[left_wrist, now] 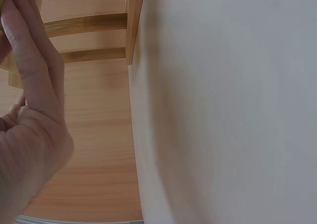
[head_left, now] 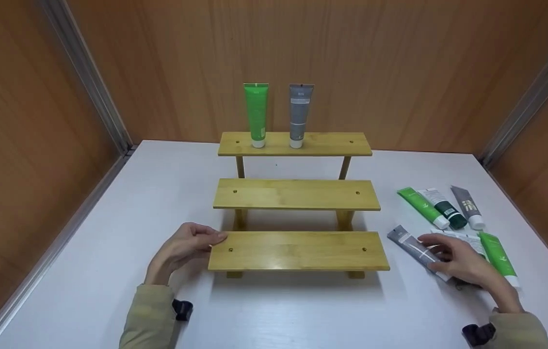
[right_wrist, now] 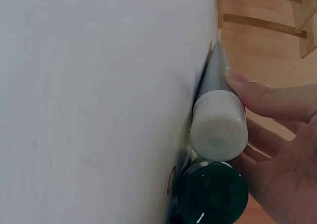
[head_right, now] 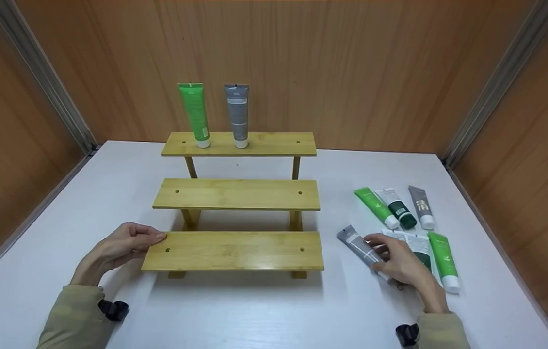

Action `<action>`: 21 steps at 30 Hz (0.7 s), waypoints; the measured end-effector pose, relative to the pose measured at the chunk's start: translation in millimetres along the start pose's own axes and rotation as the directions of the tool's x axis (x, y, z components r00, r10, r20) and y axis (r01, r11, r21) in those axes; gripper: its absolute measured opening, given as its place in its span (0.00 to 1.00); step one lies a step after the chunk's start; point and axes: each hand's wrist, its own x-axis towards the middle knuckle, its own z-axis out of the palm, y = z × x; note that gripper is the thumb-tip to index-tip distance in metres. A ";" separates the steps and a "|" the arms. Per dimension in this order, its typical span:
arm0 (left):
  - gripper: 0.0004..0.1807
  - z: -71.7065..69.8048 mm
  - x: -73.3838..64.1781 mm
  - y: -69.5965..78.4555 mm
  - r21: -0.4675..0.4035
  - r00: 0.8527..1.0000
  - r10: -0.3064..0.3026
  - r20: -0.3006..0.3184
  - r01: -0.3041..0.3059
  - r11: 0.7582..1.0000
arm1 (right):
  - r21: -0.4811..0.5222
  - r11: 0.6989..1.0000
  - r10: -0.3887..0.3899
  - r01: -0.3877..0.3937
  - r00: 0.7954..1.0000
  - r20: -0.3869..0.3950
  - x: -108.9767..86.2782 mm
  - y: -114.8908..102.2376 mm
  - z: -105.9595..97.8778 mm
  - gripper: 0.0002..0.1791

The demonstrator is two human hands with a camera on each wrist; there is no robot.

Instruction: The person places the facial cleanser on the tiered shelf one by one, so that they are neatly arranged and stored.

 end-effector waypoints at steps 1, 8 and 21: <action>0.15 0.1 0.0 0.3 0.001 1.000 -0.001 -0.001 0.001 1.000 | -0.016 1.000 -0.008 0.008 1.000 -0.001 0.5 -0.4 0.2 0.33; 0.16 -0.6 -0.1 0.7 -0.003 1.000 0.012 0.013 -0.012 1.000 | -0.046 0.999 0.011 -0.010 1.000 0.020 2.9 -0.8 -0.4 0.34; 0.18 -0.6 2.7 -1.7 -0.026 1.000 0.004 0.013 -0.004 1.000 | -0.067 0.996 0.066 -0.065 0.998 0.011 4.8 -3.5 0.2 0.35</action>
